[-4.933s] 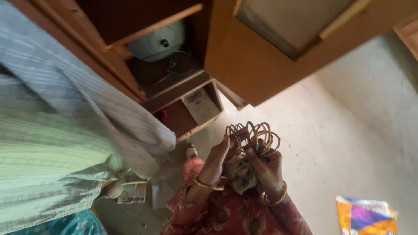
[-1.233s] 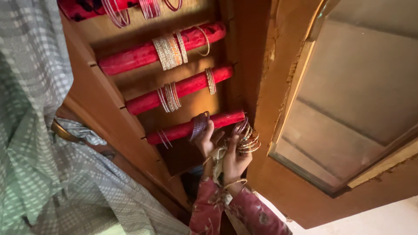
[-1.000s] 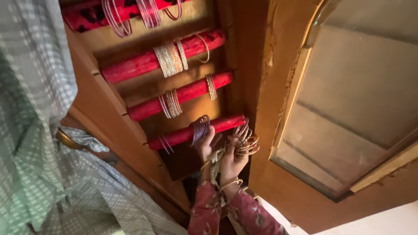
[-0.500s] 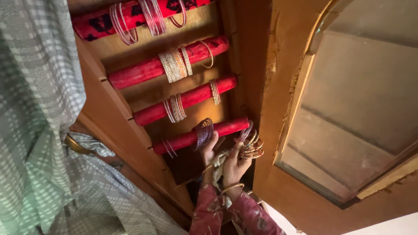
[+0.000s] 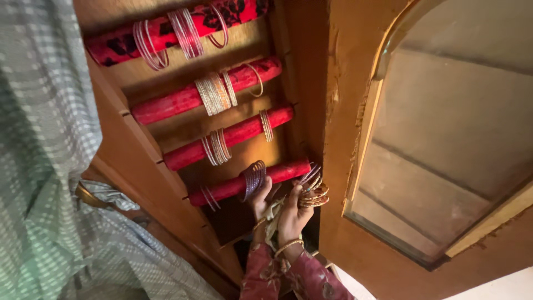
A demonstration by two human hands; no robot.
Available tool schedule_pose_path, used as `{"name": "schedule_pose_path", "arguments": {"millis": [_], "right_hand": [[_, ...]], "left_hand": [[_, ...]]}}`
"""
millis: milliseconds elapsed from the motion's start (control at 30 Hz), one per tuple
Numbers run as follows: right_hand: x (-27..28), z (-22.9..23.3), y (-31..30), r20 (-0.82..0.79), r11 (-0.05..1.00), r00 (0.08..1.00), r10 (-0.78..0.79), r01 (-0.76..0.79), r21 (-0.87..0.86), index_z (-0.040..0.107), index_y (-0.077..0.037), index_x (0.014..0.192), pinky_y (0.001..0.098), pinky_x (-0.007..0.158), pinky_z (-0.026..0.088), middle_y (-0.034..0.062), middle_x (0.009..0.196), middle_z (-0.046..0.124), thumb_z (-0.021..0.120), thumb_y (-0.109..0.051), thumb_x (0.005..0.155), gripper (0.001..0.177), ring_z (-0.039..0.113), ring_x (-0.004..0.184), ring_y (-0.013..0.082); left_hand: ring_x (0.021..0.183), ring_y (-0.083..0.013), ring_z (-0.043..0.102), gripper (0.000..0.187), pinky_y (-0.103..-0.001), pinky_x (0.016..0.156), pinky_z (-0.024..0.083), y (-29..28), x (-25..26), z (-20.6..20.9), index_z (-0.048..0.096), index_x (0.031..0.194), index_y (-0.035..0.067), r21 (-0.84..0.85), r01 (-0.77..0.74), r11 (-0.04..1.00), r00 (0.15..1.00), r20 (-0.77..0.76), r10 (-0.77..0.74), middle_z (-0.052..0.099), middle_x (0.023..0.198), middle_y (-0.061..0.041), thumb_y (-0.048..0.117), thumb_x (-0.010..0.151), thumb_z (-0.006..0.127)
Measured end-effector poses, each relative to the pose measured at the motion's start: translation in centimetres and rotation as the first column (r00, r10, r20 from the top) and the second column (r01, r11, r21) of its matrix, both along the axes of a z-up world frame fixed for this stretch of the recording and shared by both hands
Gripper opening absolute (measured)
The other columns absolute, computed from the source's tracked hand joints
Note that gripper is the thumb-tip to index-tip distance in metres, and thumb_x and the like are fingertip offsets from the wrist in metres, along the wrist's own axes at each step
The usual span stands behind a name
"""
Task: The person opens a wooden cabinet and uses a cloth to wipe and arrange various bangles on red cylindrical holders. They repeatedly take bangles from the holders, wipe them, and place them back into the cabinet.
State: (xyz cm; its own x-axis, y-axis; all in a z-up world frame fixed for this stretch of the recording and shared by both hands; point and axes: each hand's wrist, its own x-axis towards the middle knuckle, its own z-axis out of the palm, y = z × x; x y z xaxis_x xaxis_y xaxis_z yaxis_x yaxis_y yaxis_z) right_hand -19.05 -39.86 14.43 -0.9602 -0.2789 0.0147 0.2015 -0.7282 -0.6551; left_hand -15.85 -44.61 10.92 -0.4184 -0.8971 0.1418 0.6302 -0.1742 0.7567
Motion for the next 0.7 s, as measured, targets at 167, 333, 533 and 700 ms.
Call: {"name": "schedule_pose_path", "arguments": {"millis": [167,333,533,700], "right_hand": [[-0.2,0.2,-0.3,-0.14,1.0,0.99,-0.026,0.024,-0.015,0.065,-0.003,0.098,0.0205,0.061,0.042,-0.0067,0.084,0.062,0.06,-0.017,0.107,0.017,0.051,0.073,0.0011],[-0.7,-0.1,-0.6,-0.105,1.0,0.994,0.028,-0.027,0.011,0.062,-0.007,0.092,0.0216,0.054,0.035,-0.0076,0.076,0.054,0.061,-0.018,0.106,0.018,0.044,0.065,0.0022],[-1.3,-0.5,0.2,-0.133,0.988,0.98,0.147,-0.15,-0.016,0.06,-0.008,0.089,0.0226,0.044,0.031,-0.006,0.067,0.051,0.062,-0.019,0.106,0.02,0.042,0.052,0.0029],[-1.6,-1.0,-0.1,-0.095,0.977,0.979,0.183,-0.192,-0.09,0.06,-0.008,0.091,0.0231,0.047,0.035,-0.0057,0.072,0.055,0.063,-0.017,0.106,0.018,0.045,0.056,0.0033]], "left_hand": [[0.107,-0.021,0.064,0.039,-0.037,0.094,0.054,-1.9,-0.2,1.0,0.062,0.126,0.004,-0.042,-0.021,0.999,1.0,-0.01,0.02,0.066,0.119,-0.008,0.024,0.094,0.072],[0.108,-0.0208,0.064,0.039,-0.037,0.095,0.053,-2.1,-0.3,1.8,0.062,0.127,0.003,-0.063,-0.033,0.997,0.999,-0.015,0.033,0.067,0.12,-0.008,0.022,0.094,0.072],[0.11,-0.0206,0.064,0.039,-0.036,0.096,0.053,-2.5,-0.8,1.8,0.062,0.128,0.002,-0.094,-0.027,0.995,1.0,-0.016,0.026,0.067,0.122,-0.009,0.02,0.095,0.071],[0.11,-0.0226,0.065,0.038,-0.037,0.096,0.053,-3.8,-0.5,-0.3,0.062,0.13,-0.003,-0.106,0.034,0.994,0.998,-0.041,-0.039,0.068,0.123,-0.012,0.018,0.099,0.069]]}}
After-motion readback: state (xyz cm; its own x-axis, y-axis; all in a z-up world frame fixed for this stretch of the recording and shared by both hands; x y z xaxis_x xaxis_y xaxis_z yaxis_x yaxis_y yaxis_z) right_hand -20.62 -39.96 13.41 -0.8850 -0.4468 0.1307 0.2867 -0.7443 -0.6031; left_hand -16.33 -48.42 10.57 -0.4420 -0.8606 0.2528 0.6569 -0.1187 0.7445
